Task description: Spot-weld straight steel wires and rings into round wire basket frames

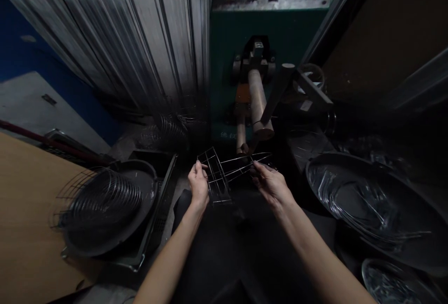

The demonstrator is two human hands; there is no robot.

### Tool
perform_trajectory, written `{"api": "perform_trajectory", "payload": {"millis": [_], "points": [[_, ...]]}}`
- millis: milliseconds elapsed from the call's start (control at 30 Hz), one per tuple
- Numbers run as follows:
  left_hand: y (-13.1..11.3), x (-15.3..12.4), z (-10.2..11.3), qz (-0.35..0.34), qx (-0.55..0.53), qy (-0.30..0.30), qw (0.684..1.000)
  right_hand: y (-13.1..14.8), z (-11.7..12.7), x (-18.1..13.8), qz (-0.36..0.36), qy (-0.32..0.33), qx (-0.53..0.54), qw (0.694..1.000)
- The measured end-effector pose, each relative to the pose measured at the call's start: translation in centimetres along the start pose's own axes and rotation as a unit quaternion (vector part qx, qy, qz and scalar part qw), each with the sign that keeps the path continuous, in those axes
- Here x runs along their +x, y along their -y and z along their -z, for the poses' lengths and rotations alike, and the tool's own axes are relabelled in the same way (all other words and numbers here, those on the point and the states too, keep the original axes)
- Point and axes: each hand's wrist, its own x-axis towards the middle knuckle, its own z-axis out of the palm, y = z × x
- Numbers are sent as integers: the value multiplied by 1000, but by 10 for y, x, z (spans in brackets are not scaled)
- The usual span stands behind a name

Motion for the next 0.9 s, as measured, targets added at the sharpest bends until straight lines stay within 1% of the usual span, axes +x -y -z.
{"api": "perform_trajectory", "payload": {"millis": [200, 300, 367, 433, 567, 700, 767, 833, 900], "points": [[-10, -3, -2, 33, -27, 21, 999, 4, -4, -1, -16, -11, -2, 1000], [-14, -5, -3, 52, -54, 29, 997, 4, -1, -1, -12, 6, -3, 1000], [-15, -5, -4, 68, -67, 22, 995, 3, 6, -2, -4, 16, -14, 1000], [-14, -4, -5, 81, -78, 16, 994, 1, 16, -4, 8, 13, -34, 999], [-12, 2, -6, 84, -87, 14, 993, -2, 35, -2, 33, 2, -55, 998], [-15, 8, -4, 73, -83, 12, 994, -2, 44, 0, 10, -8, -36, 999], [-16, 13, -8, 77, -81, 14, 994, 0, 52, -2, 7, -4, -40, 999], [-14, 14, -14, 78, -82, 7, 994, 4, 65, -9, 16, 1, -64, 998], [-10, 6, -16, 72, -82, -11, 994, 7, 74, -17, 43, 19, -128, 991]]}}
